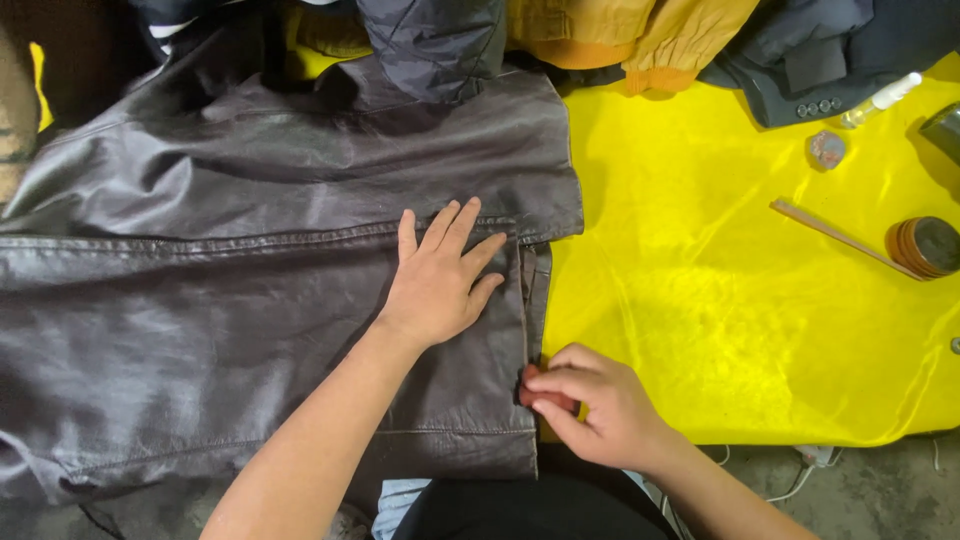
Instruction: The person cleans a dark leather jacket laid out on a yellow surface using a small reddish sponge. They rub the sponge along the seams and edges of the jacket, occasionally picking up a small white bottle to apply liquid to the sponge before continuing to wipe the leather surface.
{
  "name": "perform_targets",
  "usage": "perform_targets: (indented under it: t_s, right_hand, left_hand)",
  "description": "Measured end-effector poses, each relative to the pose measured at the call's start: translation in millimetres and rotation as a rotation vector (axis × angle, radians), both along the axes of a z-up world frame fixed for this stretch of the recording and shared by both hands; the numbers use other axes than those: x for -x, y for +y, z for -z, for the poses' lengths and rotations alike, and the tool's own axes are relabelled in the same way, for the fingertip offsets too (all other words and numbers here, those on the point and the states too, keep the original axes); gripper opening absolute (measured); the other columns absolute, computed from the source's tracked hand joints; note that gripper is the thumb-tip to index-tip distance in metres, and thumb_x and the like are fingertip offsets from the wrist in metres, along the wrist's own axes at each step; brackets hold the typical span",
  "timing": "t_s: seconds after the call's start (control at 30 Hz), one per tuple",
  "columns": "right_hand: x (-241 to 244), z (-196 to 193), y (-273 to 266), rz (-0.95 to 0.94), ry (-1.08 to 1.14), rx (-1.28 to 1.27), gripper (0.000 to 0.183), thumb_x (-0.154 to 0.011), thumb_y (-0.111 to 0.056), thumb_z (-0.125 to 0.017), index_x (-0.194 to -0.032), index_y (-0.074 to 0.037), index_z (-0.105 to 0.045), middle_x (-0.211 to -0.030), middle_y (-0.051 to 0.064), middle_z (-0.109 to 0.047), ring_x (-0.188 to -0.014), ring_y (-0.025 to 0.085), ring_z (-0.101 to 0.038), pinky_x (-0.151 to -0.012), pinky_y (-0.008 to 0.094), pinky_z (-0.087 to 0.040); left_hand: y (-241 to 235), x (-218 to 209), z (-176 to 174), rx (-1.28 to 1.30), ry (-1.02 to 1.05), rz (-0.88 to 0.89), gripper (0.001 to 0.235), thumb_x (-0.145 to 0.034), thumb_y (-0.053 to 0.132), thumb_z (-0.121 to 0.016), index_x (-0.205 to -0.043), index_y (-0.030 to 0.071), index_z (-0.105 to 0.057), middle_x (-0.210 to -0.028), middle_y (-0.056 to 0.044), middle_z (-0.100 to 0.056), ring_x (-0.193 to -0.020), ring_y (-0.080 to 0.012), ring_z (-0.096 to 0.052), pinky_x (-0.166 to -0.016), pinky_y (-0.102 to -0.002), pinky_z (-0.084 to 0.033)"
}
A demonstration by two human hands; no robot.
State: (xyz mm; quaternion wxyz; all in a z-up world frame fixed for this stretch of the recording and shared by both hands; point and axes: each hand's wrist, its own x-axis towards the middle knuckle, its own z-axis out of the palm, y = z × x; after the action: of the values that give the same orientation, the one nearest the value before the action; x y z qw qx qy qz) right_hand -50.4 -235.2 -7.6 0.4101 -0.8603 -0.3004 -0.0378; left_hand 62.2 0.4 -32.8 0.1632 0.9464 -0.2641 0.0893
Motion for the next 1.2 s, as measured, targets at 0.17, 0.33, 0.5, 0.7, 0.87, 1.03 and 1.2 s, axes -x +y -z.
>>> perform_targets:
  t_s: [0.17, 0.33, 0.5, 0.7, 0.87, 1.03, 1.2]
  right_hand:
    - [2.3, 0.9, -14.6, -0.196, 0.233, -0.182, 0.005, -0.084, -0.010, -0.073, -0.087, -0.011, -0.077, -0.078, 0.003, -0.065, -0.064, 0.014, -0.062, -0.061, 0.028, -0.049]
    - [2.0, 14.3, -8.3, 0.099, 0.137, -0.280, 0.018, -0.092, -0.016, -0.070, -0.108, -0.013, -0.077, -0.092, 0.004, -0.071, -0.079, 0.013, -0.069, -0.071, 0.026, -0.053]
    - [6.2, 3.0, 5.4, 0.064, -0.026, -0.131, 0.006, -0.087, -0.011, -0.074, -0.091, -0.013, -0.077, -0.077, 0.000, -0.065, -0.059, 0.009, -0.057, -0.055, 0.023, -0.045]
    - [3.0, 14.3, -8.0, -0.007, 0.036, -0.237, 0.007, -0.092, -0.014, -0.068, -0.089, -0.011, -0.073, -0.076, 0.002, -0.062, -0.063, 0.012, -0.057, -0.061, 0.027, -0.046]
    - [2.7, 8.7, 5.3, 0.056, -0.054, -0.105, 0.009, -0.093, -0.017, -0.070, -0.095, -0.014, -0.078, -0.080, 0.000, -0.064, -0.059, 0.008, -0.053, -0.051, 0.021, -0.040]
    - [3.7, 10.7, -1.1, 0.091, 0.027, -0.199, 0.005, -0.086, -0.012, -0.072, -0.088, -0.012, -0.077, -0.081, 0.002, -0.064, -0.065, 0.012, -0.060, -0.059, 0.026, -0.047]
    - [7.5, 21.0, 0.0, 0.336, 0.039, -0.115, 0.025, -0.090, -0.024, -0.072, -0.114, -0.018, -0.077, -0.112, 0.007, -0.069, -0.103, 0.023, -0.070, -0.086, 0.036, -0.056]
  left_hand:
    - [1.0, -1.0, 8.3, 0.002, -0.041, -0.004, 0.045, -0.099, 0.043, -0.056, -0.138, 0.022, -0.064, -0.153, -0.015, -0.050, -0.143, -0.0368, -0.041, -0.116, -0.072, -0.016]
    - [1.6, -3.0, 3.6, 0.012, -0.015, -0.024, 0.054, -0.100, 0.046, -0.053, -0.145, 0.018, -0.057, -0.155, -0.017, -0.047, -0.145, -0.0365, -0.038, -0.118, -0.066, -0.018]
    - [1.9, -1.2, 8.7, 0.030, -0.049, -0.047, 0.056, -0.099, 0.049, -0.053, -0.143, 0.016, -0.059, -0.153, -0.018, -0.050, -0.144, -0.0371, -0.040, -0.117, -0.067, -0.020]
    - [0.8, -2.4, 7.8, 0.023, 0.007, -0.061, 0.056, -0.098, 0.051, -0.052, -0.143, 0.017, -0.059, -0.153, -0.017, -0.049, -0.144, -0.0371, -0.039, -0.118, -0.067, -0.016]
    - [1.2, -2.0, 6.0, 0.035, -0.018, -0.062, 0.056, -0.098, 0.051, -0.053, -0.140, 0.016, -0.061, -0.151, -0.017, -0.053, -0.143, -0.0372, -0.042, -0.116, -0.071, -0.018]
    - [0.9, -2.2, 5.7, 0.027, -0.023, -0.069, 0.055, -0.097, 0.051, -0.054, -0.140, 0.017, -0.062, -0.151, -0.016, -0.052, -0.143, -0.0357, -0.042, -0.115, -0.070, -0.019]
    - [1.4, -0.7, 6.3, 0.020, -0.013, -0.068, 0.056, -0.098, 0.052, -0.053, -0.141, 0.018, -0.061, -0.152, -0.015, -0.051, -0.143, -0.0354, -0.041, -0.116, -0.071, -0.017]
